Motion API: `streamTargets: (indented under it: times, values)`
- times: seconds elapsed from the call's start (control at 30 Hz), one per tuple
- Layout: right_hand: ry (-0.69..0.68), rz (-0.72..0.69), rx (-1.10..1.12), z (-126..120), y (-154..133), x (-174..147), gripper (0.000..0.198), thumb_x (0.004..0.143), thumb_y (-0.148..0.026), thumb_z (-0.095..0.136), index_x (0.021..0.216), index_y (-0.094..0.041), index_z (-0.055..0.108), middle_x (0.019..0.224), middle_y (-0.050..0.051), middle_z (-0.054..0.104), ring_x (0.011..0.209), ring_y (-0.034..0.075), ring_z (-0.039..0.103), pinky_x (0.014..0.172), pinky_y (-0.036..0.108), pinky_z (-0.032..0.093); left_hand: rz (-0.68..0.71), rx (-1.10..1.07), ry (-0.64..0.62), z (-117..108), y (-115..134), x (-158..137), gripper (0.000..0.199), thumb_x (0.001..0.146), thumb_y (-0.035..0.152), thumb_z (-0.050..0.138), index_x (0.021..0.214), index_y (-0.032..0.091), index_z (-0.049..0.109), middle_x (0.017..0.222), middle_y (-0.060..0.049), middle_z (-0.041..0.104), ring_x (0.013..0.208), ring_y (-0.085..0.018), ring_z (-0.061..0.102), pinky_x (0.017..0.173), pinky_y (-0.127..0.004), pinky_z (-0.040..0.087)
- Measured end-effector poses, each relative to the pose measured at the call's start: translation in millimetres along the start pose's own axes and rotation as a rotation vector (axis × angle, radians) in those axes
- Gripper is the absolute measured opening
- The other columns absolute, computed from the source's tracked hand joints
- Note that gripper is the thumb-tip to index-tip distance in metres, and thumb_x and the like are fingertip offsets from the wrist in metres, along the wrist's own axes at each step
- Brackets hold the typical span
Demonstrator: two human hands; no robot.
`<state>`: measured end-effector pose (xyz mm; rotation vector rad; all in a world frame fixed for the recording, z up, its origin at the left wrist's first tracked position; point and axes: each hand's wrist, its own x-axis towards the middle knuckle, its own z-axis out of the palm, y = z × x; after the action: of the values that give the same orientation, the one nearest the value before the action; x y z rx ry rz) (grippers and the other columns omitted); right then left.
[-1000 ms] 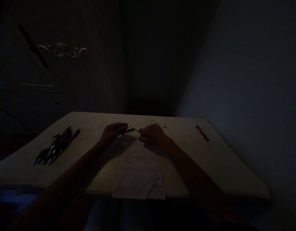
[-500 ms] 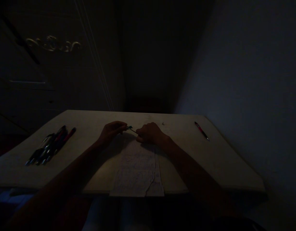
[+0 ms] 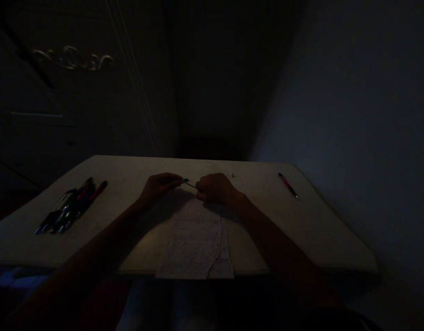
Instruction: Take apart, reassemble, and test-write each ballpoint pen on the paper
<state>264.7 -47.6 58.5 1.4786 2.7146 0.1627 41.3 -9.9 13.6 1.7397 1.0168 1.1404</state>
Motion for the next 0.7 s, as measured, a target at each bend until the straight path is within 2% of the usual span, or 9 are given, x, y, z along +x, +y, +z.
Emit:
streamTargets:
  times: [0.1, 0.23, 0.4, 0.5, 0.6, 0.7]
  values:
    - [0.102, -0.04, 0.044, 6.1, 10.5, -1.1, 0.025, 0.097, -0.026, 0.054, 0.092, -0.015, 0.076, 0.096, 0.011, 0.07, 0.081, 0.018, 0.06, 0.07, 0.029, 0.035, 0.016, 0.026, 0.001, -0.7, -1.8, -0.3, 0.023, 0.074, 0.044, 0.08, 0.082, 0.022, 0.079, 0.087, -0.007, 0.079, 0.082, -0.023, 0.073, 0.08, -0.036, 0.058]
    - [0.224, -0.03, 0.168, 17.0, 24.5, -0.9, 0.023, 0.099, -0.026, 0.056, 0.096, -0.014, 0.075, 0.095, 0.011, 0.066, 0.083, 0.018, 0.058, 0.076, 0.03, 0.038, 0.026, 0.029, 0.034, -0.3, -4.9, -0.9, 0.028, 0.075, 0.044, 0.08, 0.089, 0.02, 0.078, 0.092, -0.008, 0.079, 0.085, -0.024, 0.073, 0.081, -0.037, 0.058]
    - [0.292, -0.036, 0.236, 23.3, 31.3, 0.4, 0.021, 0.1, -0.025, 0.055, 0.098, -0.014, 0.074, 0.098, 0.011, 0.065, 0.088, 0.019, 0.058, 0.08, 0.031, 0.04, 0.084, 0.065, -0.003, -5.9, -10.3, 1.9, 0.049, 0.076, 0.04, 0.08, 0.119, 0.019, 0.071, 0.107, -0.011, 0.077, 0.09, -0.023, 0.072, 0.079, -0.035, 0.057]
    - [0.316, -0.031, 0.239, 24.0, 34.6, 0.1, 0.021, 0.101, -0.025, 0.055, 0.099, -0.014, 0.073, 0.1, 0.011, 0.066, 0.091, 0.02, 0.059, 0.083, 0.032, 0.042, 0.163, 0.156, 0.056, -13.2, -18.8, 4.7, 0.06, 0.078, 0.038, 0.077, 0.133, 0.02, 0.061, 0.127, -0.014, 0.069, 0.099, -0.024, 0.069, 0.076, -0.035, 0.057]
    - [0.373, -0.027, 0.25, 27.1, 42.8, 0.2, 0.02, 0.1, -0.025, 0.057, 0.097, -0.014, 0.073, 0.097, 0.011, 0.067, 0.089, 0.02, 0.061, 0.082, 0.032, 0.044, 0.204, 0.401, 0.11, -18.9, -28.5, 6.7, 0.051, 0.079, 0.036, 0.075, 0.127, 0.02, 0.066, 0.129, -0.015, 0.065, 0.111, -0.029, 0.064, 0.088, -0.043, 0.055]
    - [0.447, -0.032, 0.264, 33.5, 54.9, 0.8, 0.019, 0.099, -0.025, 0.059, 0.093, -0.016, 0.075, 0.093, 0.011, 0.067, 0.086, 0.021, 0.062, 0.078, 0.033, 0.045, 0.146, 0.663, 0.029, -19.8, -32.4, 7.3, 0.026, 0.079, 0.035, 0.075, 0.1, 0.02, 0.077, 0.123, -0.015, 0.068, 0.117, -0.034, 0.06, 0.101, -0.051, 0.048]
